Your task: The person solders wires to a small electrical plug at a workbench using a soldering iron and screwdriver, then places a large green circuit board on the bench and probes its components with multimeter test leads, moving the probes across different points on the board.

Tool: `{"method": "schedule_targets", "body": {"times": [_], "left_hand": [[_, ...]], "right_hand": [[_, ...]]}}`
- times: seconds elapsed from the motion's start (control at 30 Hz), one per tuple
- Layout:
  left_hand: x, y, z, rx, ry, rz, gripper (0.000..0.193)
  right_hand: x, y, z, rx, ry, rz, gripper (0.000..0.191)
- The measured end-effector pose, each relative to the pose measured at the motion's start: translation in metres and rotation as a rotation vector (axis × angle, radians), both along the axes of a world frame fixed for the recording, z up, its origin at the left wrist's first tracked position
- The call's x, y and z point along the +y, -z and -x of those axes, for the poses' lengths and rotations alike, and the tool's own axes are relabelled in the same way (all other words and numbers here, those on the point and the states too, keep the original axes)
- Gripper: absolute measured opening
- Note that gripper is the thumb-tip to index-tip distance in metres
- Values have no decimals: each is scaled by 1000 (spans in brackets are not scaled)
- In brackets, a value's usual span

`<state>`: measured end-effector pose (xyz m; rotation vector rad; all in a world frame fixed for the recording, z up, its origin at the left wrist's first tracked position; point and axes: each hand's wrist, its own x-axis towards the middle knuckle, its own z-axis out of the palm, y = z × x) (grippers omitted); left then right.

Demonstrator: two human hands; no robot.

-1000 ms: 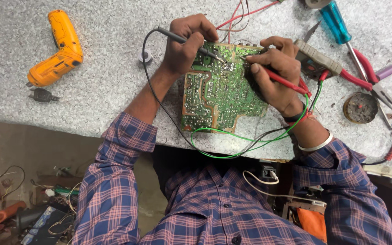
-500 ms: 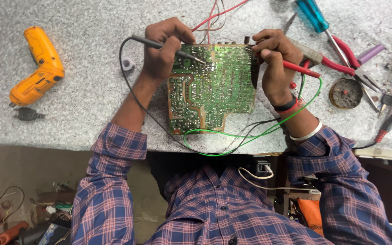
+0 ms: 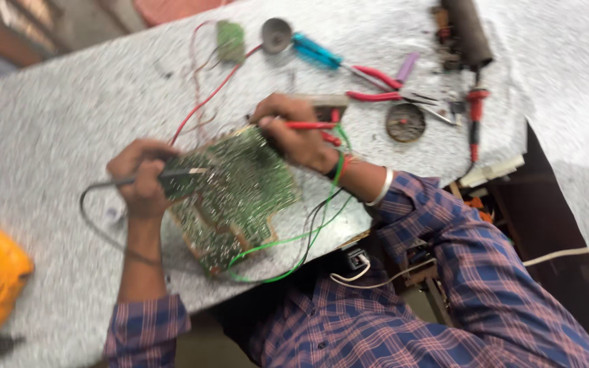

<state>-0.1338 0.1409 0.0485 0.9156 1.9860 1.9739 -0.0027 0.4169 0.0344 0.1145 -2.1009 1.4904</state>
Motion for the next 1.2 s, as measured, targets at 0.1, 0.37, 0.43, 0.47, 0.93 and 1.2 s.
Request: {"method": "schedule_targets", "body": {"times": [0.1,0.37,0.43,0.47,0.93,1.2], "left_hand": [[0,0,-3,-23,-18,26,34],[1,5,-4,0,-22,11,33],[0,5,-3,-13,-27,7,33],[1,5,-3,-28,-27,2,33],[1,9,5,-18,7,-40,31],[1,5,6,-6,7,-12,29]], "right_hand": [[-1,-4,-4,-13,-8,0,17],[-2,-11,-6,-17,-11,3,15],[-2,-11,-5,14,-20,-15,15],[-2,-11,-5,11,-25,-11,15],[0,-13,-1,-55,-41,-25,16],[-6,-17,3,20,-25,-41,14]]}}
